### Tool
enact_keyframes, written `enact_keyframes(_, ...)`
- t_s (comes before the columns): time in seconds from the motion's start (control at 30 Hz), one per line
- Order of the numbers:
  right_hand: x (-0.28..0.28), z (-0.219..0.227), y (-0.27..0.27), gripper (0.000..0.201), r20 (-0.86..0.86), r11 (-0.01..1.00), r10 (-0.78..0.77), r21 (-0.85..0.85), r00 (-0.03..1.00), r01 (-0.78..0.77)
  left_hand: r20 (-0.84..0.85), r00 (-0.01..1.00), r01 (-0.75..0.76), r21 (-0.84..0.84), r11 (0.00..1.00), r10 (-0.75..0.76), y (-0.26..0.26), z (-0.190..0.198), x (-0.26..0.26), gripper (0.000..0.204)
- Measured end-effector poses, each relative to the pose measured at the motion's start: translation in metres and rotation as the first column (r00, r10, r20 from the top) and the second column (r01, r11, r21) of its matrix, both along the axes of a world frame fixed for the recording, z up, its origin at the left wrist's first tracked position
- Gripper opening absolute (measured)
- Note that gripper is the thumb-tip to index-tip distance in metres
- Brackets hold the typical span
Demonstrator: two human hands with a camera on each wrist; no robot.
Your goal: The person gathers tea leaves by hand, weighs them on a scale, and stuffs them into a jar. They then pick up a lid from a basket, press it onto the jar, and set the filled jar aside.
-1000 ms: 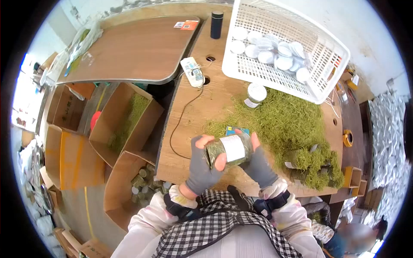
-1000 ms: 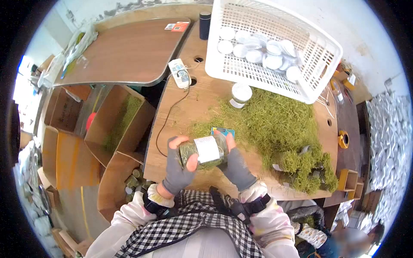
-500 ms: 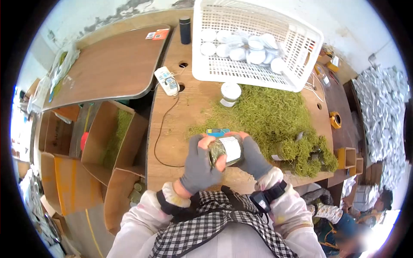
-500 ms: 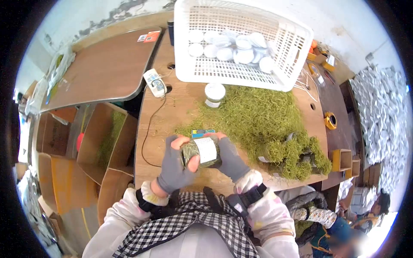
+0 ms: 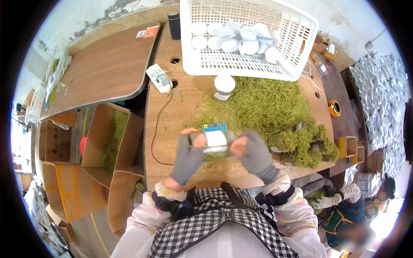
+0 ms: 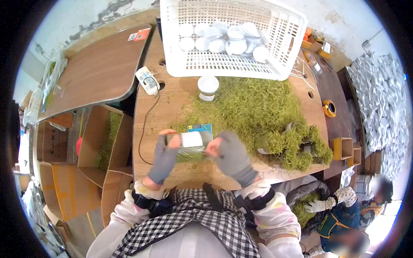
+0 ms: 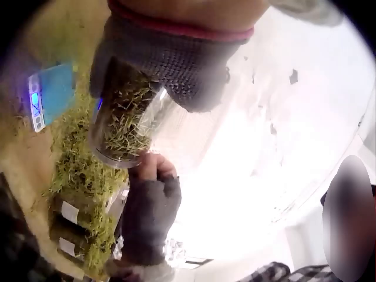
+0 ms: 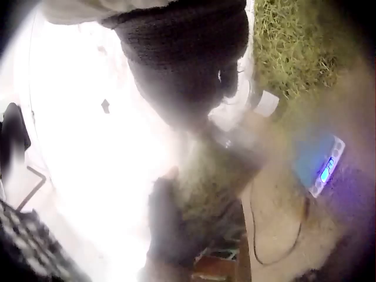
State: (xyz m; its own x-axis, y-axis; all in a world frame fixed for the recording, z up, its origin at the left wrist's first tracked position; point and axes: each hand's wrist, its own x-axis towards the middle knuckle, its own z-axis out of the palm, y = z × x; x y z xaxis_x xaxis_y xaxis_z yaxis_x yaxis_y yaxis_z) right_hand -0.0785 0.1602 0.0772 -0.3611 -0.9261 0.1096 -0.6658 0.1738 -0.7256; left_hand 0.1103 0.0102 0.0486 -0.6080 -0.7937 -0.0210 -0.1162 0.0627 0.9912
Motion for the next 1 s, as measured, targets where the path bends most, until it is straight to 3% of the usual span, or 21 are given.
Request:
enact_keyframes(0.03, 0.011, -0.005, 0.003, 0.020, -0.243, 0.975, 0.209, 0.124, 0.947, -0.184, 0.040, 0.997, -0.073, 0.079, 0.994, 0.070, -0.009, -0.015, 0.011, 0.031)
enact_keyframes(0.07, 0.015, -0.011, 0.012, 0.018, -0.435, 0.904, 0.415, 0.293, 0.799, -0.311, 0.084, 0.989, -0.137, 0.160, 0.978, 0.125, -0.022, -0.031, 0.027, 0.032)
enact_keyframes(0.1, 0.011, -0.022, 0.027, 0.018, -0.437, 0.909, 0.397, 0.308, 0.808, -0.280, -0.025, 0.992, -0.119, 0.199, 0.973, 0.127, -0.026, -0.015, 0.048, 0.030)
enact_keyframes(0.13, 0.004, -0.037, 0.045, 0.019, -0.399, 0.932, 0.348, 0.247, 0.848, -0.266, 0.179, 0.984, -0.038, 0.178, 0.983, 0.006, -0.041, 0.000, 0.077, 0.028)
enact_keyframes(0.17, -0.008, -0.047, 0.060, 0.020, -0.360, 0.948, 0.313, 0.182, 0.879, -0.262, 0.127, 0.985, 0.061, 0.350, 0.935, -0.112, -0.045, 0.019, 0.112, 0.028)
enact_keyframes(0.2, -0.026, -0.050, 0.076, 0.030, -0.447, 0.962, 0.202, 0.258, 0.872, -0.090, 0.310, 0.921, 0.219, 0.091, 0.971, -0.237, -0.059, 0.009, 0.156, 0.032)
enact_keyframes(0.23, -0.042, -0.032, 0.085, 0.040, -0.461, 0.972, 0.039, 0.223, 0.887, 0.073, 0.629, 0.724, 0.344, 0.025, 0.939, -0.282, -0.071, -0.003, 0.205, 0.039)
enact_keyframes(0.27, -0.059, -0.012, 0.090, 0.051, -0.466, 0.954, -0.127, 0.184, 0.875, 0.237, 0.785, 0.583, 0.385, -0.039, 0.922, -0.210, -0.064, -0.004, 0.245, 0.046)
enact_keyframes(0.33, -0.093, -0.010, 0.114, 0.089, -0.663, 0.912, -0.226, 0.113, 0.714, 0.394, 0.985, 0.065, 0.331, 0.130, 0.935, -0.160, -0.046, -0.021, 0.298, 0.054)
enact_keyframes(0.37, -0.104, -0.010, 0.115, 0.089, -0.656, 0.913, -0.230, 0.112, 0.719, 0.393, 0.986, 0.057, 0.331, 0.128, 0.935, -0.156, -0.032, -0.028, 0.307, 0.054)
enact_keyframes(0.43, -0.119, -0.010, 0.111, 0.096, -0.741, 0.844, -0.101, 0.290, 0.664, 0.451, 0.978, -0.133, 0.437, 0.202, 0.877, -0.159, -0.009, -0.045, 0.309, 0.065)
enact_keyframes(0.5, -0.133, -0.019, 0.104, 0.094, -0.723, 0.818, 0.009, 0.403, 0.690, 0.411, 0.990, -0.003, 0.629, 0.112, 0.769, -0.143, -0.002, -0.078, 0.307, 0.066)
enact_keyframes(0.57, -0.138, -0.019, 0.087, 0.093, -0.700, 0.786, 0.132, 0.506, 0.702, 0.356, 0.901, 0.431, 0.308, -0.098, 0.946, -0.047, 0.008, -0.105, 0.286, 0.067)
enact_keyframes(0.63, -0.132, -0.002, 0.071, 0.086, -0.639, 0.642, 0.194, 0.656, 0.744, 0.397, 0.841, 0.518, 0.321, -0.021, 0.947, -0.157, 0.002, -0.085, 0.240, 0.062)
enact_keyframes(0.67, -0.128, 0.002, 0.066, 0.079, -0.649, 0.640, 0.206, 0.656, 0.733, 0.401, 0.844, 0.516, 0.309, -0.022, 0.951, -0.148, -0.001, -0.078, 0.229, 0.062)
enact_keyframes(0.7, -0.122, 0.006, 0.061, 0.079, -0.648, 0.647, 0.214, 0.655, 0.731, 0.391, 0.832, 0.530, 0.424, -0.092, 0.901, -0.165, -0.005, -0.072, 0.219, 0.062)
enact_keyframes(0.73, -0.113, 0.010, 0.058, 0.078, -0.652, 0.736, 0.170, 0.583, 0.739, 0.345, 0.820, 0.541, 0.529, -0.161, 0.833, -0.185, -0.007, -0.067, 0.209, 0.062)
enact_keyframes(0.8, -0.097, 0.011, 0.051, 0.074, -0.642, 0.875, 0.118, 0.428, 0.758, 0.226, 0.816, 0.559, 0.427, -0.131, 0.895, -0.147, -0.006, -0.056, 0.187, 0.062)
enact_keyframes(0.83, -0.086, 0.012, 0.041, 0.074, -0.639, 0.875, 0.120, 0.429, 0.760, 0.223, 0.812, 0.573, 0.330, -0.105, 0.938, -0.111, -0.007, -0.052, 0.177, 0.061)
enact_keyframes(0.9, -0.059, 0.015, 0.010, 0.072, -0.549, 0.935, 0.126, 0.344, 0.826, 0.086, 0.794, 0.598, 0.353, -0.136, 0.925, -0.111, -0.009, -0.049, 0.161, 0.060)
enact_keyframes(1.0, -0.020, -0.003, -0.037, 0.078, -0.558, 0.932, 0.202, 0.361, 0.805, 0.016, 0.762, 0.640, 0.357, -0.182, 0.916, -0.097, -0.011, -0.043, 0.138, 0.059)
